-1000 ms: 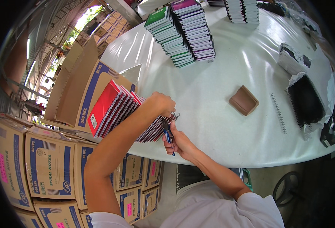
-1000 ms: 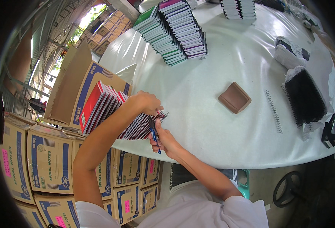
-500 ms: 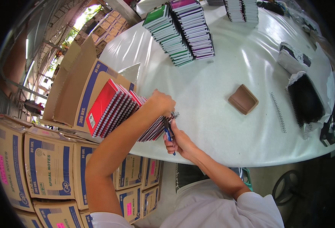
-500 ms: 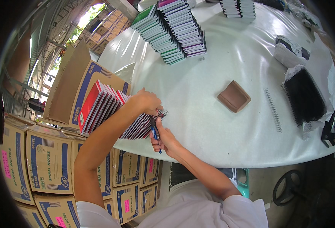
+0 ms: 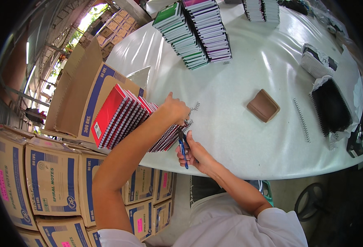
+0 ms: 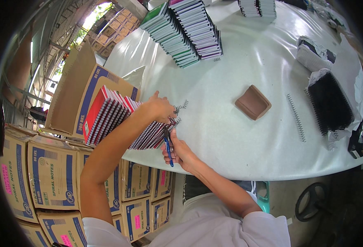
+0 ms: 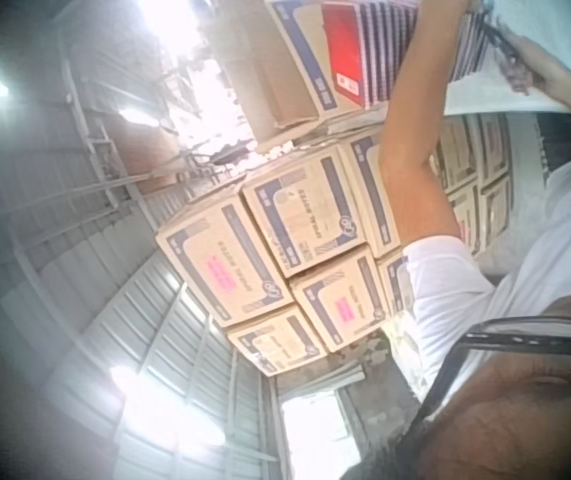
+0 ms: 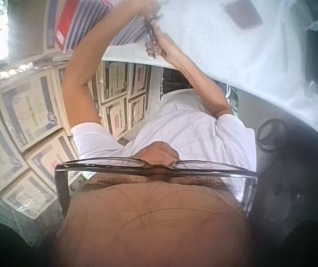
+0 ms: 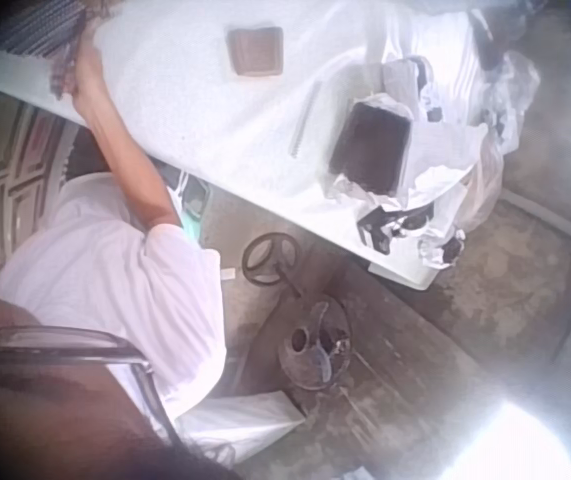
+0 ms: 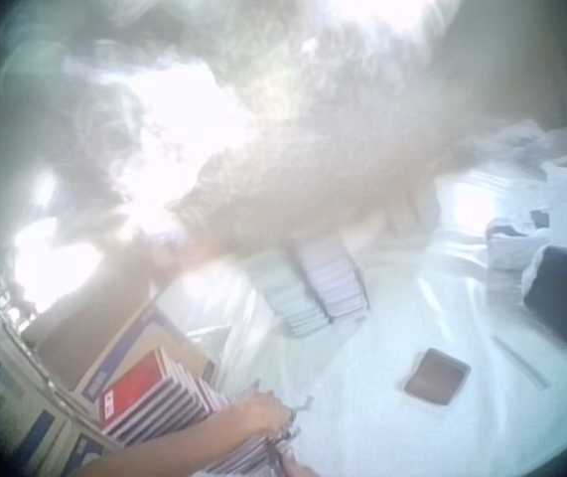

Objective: The person uses a pair of side cutters to trim excess metal wire from the spirals of red and green notebooks, placing the trimmed wire pieces into a small brown box and then stacking the notebooks.

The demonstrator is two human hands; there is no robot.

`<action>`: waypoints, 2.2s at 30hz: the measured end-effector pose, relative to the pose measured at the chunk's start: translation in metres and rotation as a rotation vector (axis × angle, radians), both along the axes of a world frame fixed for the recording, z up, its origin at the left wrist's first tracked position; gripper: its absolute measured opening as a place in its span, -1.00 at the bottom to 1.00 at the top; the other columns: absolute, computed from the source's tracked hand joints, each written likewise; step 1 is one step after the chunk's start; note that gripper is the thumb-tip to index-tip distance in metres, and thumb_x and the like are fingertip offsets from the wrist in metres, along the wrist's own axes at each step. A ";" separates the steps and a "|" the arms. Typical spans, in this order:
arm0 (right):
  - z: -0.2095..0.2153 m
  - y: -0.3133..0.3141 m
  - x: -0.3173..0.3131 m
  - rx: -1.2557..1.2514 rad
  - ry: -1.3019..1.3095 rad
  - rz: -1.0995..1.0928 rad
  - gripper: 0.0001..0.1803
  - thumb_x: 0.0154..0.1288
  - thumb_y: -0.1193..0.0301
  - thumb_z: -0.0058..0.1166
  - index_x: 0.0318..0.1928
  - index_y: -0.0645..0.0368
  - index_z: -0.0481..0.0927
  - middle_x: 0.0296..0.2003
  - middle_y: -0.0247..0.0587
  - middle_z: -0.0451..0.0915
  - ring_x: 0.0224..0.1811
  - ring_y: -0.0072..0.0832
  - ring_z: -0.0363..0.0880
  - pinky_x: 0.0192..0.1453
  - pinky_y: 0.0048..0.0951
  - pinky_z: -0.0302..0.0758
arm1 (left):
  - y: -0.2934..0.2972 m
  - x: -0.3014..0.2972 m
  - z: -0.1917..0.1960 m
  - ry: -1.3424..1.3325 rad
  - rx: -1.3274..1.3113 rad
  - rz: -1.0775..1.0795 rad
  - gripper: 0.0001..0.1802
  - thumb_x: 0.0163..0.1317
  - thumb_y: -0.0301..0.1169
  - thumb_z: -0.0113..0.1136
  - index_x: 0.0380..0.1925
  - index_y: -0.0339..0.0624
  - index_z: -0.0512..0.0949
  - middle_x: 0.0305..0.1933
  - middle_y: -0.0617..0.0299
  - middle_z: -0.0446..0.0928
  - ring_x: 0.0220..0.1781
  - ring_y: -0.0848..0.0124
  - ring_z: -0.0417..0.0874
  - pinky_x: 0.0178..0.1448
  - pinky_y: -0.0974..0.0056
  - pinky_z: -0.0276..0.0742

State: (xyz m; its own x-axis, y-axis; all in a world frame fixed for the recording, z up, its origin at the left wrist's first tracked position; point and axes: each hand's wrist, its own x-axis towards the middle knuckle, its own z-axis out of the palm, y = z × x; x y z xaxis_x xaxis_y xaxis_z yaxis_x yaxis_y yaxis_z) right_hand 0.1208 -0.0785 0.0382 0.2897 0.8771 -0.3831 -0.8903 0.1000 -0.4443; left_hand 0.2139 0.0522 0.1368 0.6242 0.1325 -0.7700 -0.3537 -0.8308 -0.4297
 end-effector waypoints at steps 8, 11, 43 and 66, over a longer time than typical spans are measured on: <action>-0.012 0.006 0.007 0.046 0.065 0.022 -0.19 0.36 -0.35 -0.44 -0.38 0.19 0.48 -0.61 -0.33 0.36 -0.63 -0.48 0.30 -0.47 -0.40 0.37 | -0.005 -0.002 -0.001 0.007 0.027 -0.044 -0.50 0.16 -0.07 0.24 0.16 0.36 0.53 0.23 0.22 0.51 0.46 0.09 0.24 0.51 -0.29 -0.18; -0.016 0.002 0.005 0.043 0.036 0.046 -0.18 0.36 -0.36 -0.45 -0.37 0.20 0.49 -0.59 -0.32 0.38 -0.61 -0.47 0.34 -0.44 -0.39 0.40 | -0.004 -0.003 -0.004 -0.004 -0.003 -0.023 -0.49 0.16 -0.13 0.23 0.17 0.31 0.53 0.22 0.19 0.52 0.45 0.09 0.26 0.51 -0.29 -0.16; -0.018 0.005 0.010 -0.017 0.054 -0.008 -0.17 0.34 -0.37 -0.43 -0.36 0.21 0.48 -0.56 -0.29 0.42 -0.57 -0.43 0.42 -0.41 -0.37 0.47 | -0.001 -0.013 -0.024 -0.087 -0.229 0.065 -0.52 0.09 -0.52 0.14 0.09 -0.09 0.53 -0.11 -0.08 0.62 -0.02 -0.03 0.64 0.03 0.00 0.55; -0.020 -0.005 0.007 -0.087 0.024 0.030 -0.10 0.33 -0.39 -0.53 -0.33 0.26 0.51 -0.49 -0.21 0.51 -0.48 -0.38 0.58 -0.33 -0.30 0.61 | 0.006 -0.016 -0.037 -0.220 -0.367 0.029 -0.77 -0.01 -0.58 0.20 -0.28 -0.34 0.65 -0.17 -0.16 0.64 -0.11 -0.02 0.69 -0.07 0.04 0.62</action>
